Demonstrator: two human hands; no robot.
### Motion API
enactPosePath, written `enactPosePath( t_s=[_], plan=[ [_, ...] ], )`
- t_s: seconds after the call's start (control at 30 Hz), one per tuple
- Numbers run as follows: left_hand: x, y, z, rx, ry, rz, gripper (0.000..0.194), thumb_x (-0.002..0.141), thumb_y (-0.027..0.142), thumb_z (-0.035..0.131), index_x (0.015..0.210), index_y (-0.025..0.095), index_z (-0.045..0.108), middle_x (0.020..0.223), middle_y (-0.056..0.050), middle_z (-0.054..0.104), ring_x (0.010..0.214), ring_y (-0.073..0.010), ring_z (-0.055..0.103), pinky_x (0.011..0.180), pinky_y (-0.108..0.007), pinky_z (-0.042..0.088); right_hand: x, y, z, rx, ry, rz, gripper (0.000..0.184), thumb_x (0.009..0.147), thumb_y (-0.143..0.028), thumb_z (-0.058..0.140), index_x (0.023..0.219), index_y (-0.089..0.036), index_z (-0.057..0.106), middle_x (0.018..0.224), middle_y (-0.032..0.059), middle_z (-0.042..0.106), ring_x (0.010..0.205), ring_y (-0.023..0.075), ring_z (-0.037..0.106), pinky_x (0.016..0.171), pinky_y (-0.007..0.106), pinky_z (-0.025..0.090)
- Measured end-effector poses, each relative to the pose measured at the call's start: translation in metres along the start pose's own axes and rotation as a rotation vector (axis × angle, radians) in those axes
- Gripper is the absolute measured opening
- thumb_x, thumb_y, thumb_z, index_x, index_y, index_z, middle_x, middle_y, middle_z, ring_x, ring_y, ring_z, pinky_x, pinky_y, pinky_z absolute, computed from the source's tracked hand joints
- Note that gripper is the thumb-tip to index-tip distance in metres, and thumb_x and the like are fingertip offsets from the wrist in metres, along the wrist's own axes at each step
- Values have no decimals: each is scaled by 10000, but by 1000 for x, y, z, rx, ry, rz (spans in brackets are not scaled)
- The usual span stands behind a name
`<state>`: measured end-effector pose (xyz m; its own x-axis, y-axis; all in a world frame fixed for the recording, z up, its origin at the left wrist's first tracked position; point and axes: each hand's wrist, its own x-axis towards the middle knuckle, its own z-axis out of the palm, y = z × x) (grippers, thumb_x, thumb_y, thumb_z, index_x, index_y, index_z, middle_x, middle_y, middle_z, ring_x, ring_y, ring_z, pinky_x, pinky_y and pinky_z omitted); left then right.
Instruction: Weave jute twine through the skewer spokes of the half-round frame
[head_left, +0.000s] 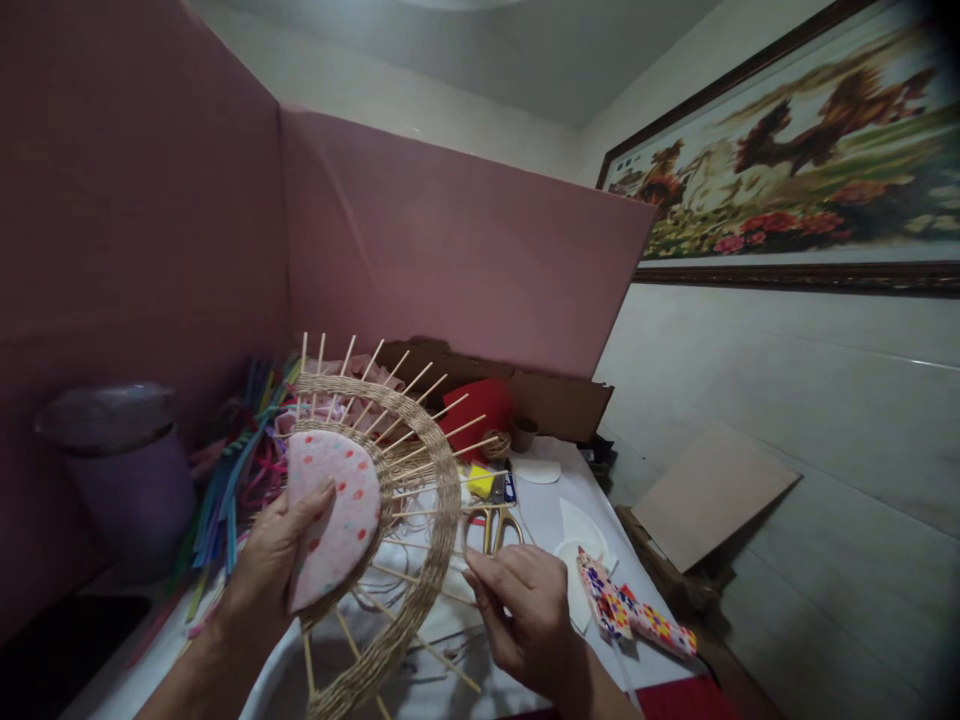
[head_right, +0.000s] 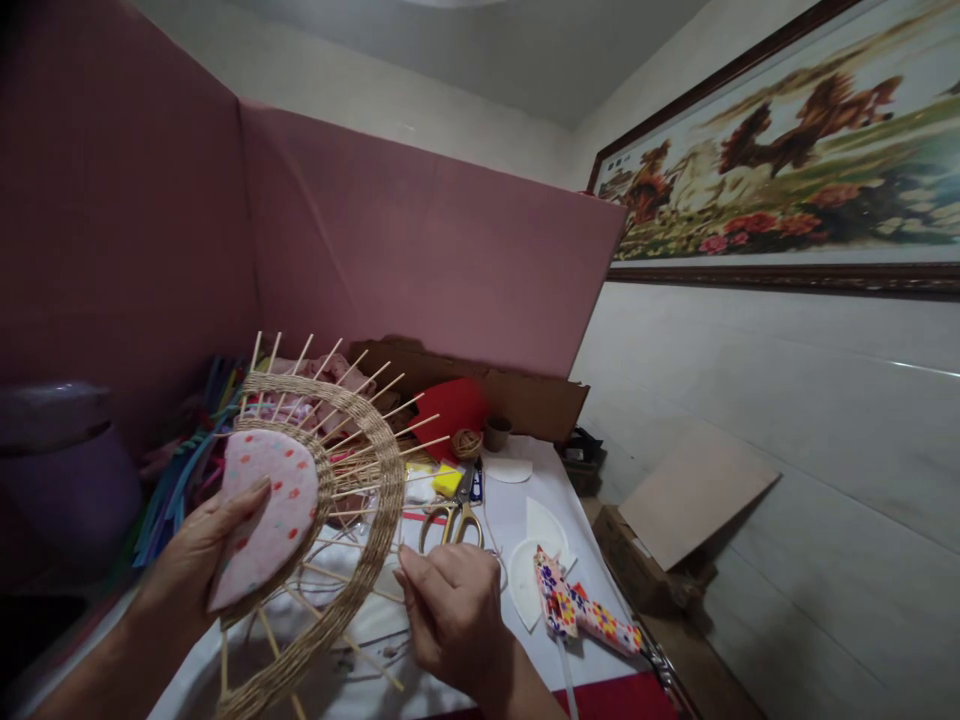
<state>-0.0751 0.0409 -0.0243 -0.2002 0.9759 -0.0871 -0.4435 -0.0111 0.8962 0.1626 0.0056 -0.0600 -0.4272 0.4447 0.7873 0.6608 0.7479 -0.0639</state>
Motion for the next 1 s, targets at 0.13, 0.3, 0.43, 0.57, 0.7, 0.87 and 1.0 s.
enactPosePath(
  t_s=[0.13,0.3,0.43,0.57,0.7,0.87,1.0],
  plan=[
    [3,0,-3,-59,36,18,117,779,141,550,872,120,618,628,-64,707,486,-191,656,444,-266,554,0,0,-2,27,15,-15,215,788,-126,527,989,-140,600,596,33,555,559,147,489,533,276,335],
    [6,5,-4,-181,62,-87,165,786,109,525,921,70,612,632,-102,710,497,-216,665,481,-339,577,4,5,-9,282,38,70,218,820,-195,490,937,-160,671,580,22,527,527,133,473,517,267,323],
    [2,11,1,-257,55,-204,233,833,119,447,994,41,598,566,-108,691,469,-229,658,479,-373,577,6,8,-13,542,74,301,290,878,-275,449,847,-214,730,548,15,539,526,123,501,516,252,355],
    [0,14,3,-329,57,-243,291,838,136,453,1091,55,573,569,-96,693,482,-235,664,489,-368,580,4,8,-1,788,109,512,186,823,-304,563,842,-257,742,655,36,666,615,138,575,569,246,427],
    [1,13,2,-365,83,-241,302,834,127,467,1114,70,564,575,-78,696,459,-214,657,472,-338,579,-1,10,18,1113,135,727,148,706,-344,688,805,-250,745,658,32,699,434,75,464,405,187,351],
    [2,10,3,-341,68,-226,204,844,119,456,959,28,597,564,-117,690,480,-227,664,479,-358,580,4,5,20,1055,49,685,104,663,-280,726,758,-246,753,680,40,715,563,121,583,511,200,440],
    [2,7,4,-315,70,-208,184,847,126,456,886,30,607,565,-128,689,485,-234,665,486,-370,580,9,-2,15,965,25,589,100,698,-246,700,781,-265,751,694,38,725,629,145,641,566,199,480]
  ],
)
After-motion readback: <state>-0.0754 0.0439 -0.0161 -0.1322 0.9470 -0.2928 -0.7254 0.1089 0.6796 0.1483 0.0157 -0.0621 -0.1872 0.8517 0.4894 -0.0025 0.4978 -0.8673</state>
